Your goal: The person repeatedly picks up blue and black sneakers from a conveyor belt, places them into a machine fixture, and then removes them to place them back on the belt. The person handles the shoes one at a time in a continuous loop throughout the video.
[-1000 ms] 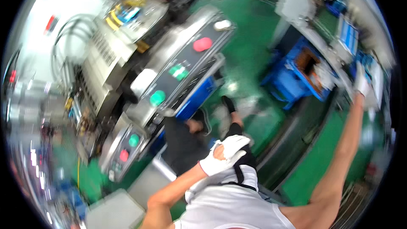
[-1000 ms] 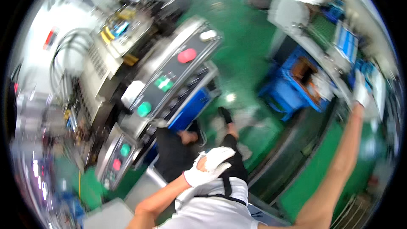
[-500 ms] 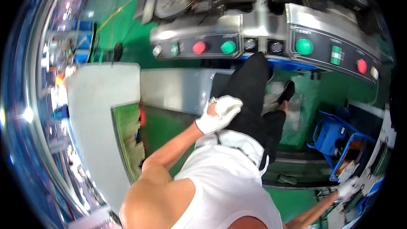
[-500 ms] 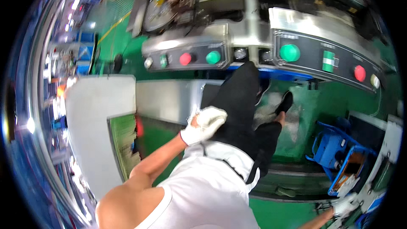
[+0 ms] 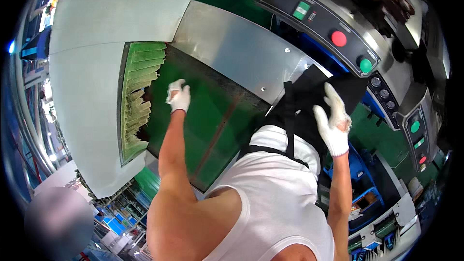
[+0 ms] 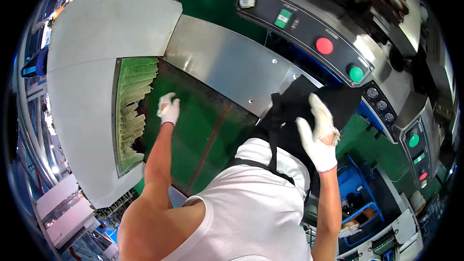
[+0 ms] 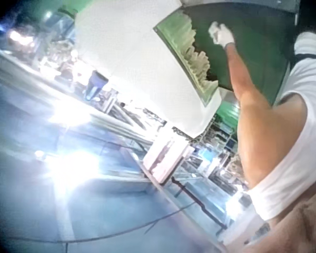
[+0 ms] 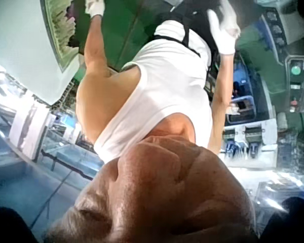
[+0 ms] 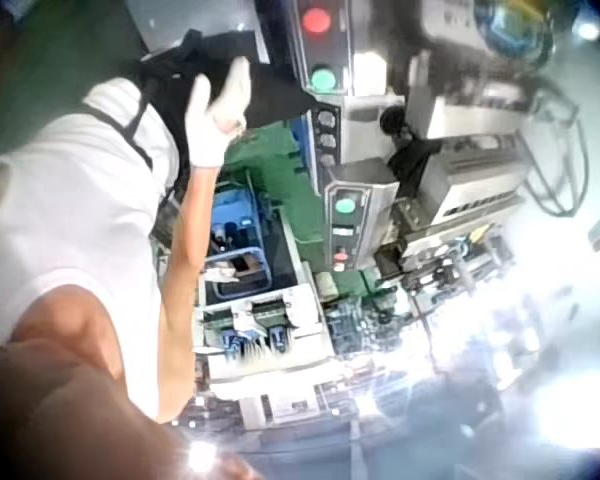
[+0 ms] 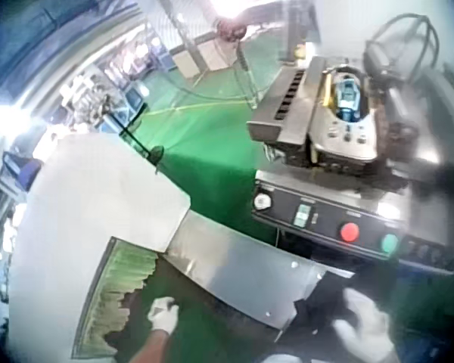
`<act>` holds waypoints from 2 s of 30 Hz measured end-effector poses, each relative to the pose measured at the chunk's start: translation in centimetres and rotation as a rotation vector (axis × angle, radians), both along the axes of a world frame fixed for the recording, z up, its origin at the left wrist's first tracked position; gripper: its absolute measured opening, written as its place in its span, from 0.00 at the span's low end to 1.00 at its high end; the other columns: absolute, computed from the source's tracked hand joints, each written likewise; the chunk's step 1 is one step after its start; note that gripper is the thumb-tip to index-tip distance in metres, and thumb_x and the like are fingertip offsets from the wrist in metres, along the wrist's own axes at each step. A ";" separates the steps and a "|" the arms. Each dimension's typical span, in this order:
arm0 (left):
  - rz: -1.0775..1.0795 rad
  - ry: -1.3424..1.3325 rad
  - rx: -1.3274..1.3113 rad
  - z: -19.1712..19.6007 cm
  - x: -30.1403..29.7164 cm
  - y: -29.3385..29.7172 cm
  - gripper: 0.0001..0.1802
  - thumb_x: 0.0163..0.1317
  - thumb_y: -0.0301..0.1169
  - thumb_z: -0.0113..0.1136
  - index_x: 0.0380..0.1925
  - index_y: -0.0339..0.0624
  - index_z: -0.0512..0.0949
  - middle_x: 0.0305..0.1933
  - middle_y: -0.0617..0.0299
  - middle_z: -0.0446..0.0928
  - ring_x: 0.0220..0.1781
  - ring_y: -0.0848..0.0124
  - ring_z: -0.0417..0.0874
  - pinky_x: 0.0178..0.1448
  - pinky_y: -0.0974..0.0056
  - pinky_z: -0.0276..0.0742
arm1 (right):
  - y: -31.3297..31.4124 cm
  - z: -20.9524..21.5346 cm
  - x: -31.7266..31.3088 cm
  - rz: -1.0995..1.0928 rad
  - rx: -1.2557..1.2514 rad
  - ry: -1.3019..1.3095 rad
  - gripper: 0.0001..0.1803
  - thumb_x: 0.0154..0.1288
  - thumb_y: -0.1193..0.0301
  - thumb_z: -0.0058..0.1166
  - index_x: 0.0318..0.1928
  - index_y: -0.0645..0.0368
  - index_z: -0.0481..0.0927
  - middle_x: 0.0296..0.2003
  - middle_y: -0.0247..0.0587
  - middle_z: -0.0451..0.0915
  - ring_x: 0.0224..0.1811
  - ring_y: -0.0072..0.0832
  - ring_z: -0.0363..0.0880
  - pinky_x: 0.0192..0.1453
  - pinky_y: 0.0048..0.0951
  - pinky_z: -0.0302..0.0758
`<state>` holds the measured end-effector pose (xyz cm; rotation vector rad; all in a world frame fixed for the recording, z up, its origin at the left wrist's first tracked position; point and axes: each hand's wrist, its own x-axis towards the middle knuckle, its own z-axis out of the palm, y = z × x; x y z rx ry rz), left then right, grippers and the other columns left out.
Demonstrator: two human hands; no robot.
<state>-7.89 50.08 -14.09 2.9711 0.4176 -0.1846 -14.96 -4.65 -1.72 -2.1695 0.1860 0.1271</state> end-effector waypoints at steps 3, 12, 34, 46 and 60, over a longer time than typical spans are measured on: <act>0.033 -0.109 0.204 0.5 1.0 9.2 0.23 0.63 0.35 0.69 0.59 0.46 0.82 0.61 0.48 0.81 0.66 0.47 0.80 0.69 0.44 0.76 | 6.2 -3.9 5.6 0.371 -0.155 -0.099 0.35 0.67 0.63 0.67 0.71 0.63 0.72 0.71 0.58 0.74 0.75 0.52 0.72 0.76 0.52 0.71; 0.566 0.318 0.192 -0.4 7.7 33.7 0.43 0.73 0.67 0.46 0.70 0.44 0.77 0.70 0.41 0.79 0.74 0.44 0.76 0.76 0.44 0.69 | 22.8 -11.4 13.6 0.874 -0.919 0.237 0.38 0.71 0.53 0.53 0.70 0.69 0.70 0.74 0.62 0.66 0.79 0.60 0.61 0.82 0.52 0.58; 0.223 0.709 0.504 -7.3 13.1 36.4 0.24 0.72 0.41 0.55 0.60 0.37 0.78 0.64 0.41 0.78 0.65 0.46 0.79 0.71 0.49 0.73 | 23.6 -12.9 15.8 0.772 -1.002 0.096 0.36 0.72 0.60 0.49 0.75 0.65 0.67 0.69 0.57 0.70 0.75 0.57 0.63 0.74 0.56 0.63; 0.223 -0.422 -0.019 0.7 0.6 11.4 0.15 0.71 0.28 0.61 0.55 0.34 0.79 0.61 0.42 0.78 0.60 0.46 0.81 0.67 0.50 0.76 | 21.8 -12.8 15.0 0.838 -0.874 0.005 0.31 0.75 0.63 0.43 0.72 0.68 0.70 0.73 0.63 0.67 0.77 0.56 0.63 0.78 0.54 0.62; -0.745 -0.142 -0.679 17.8 4.4 -21.3 0.15 0.57 0.23 0.71 0.46 0.39 0.84 0.47 0.50 0.84 0.49 0.53 0.88 0.55 0.55 0.84 | 16.0 1.2 8.7 0.439 0.034 -0.118 0.30 0.59 0.62 0.66 0.56 0.69 0.74 0.42 0.62 0.84 0.45 0.55 0.87 0.49 0.47 0.84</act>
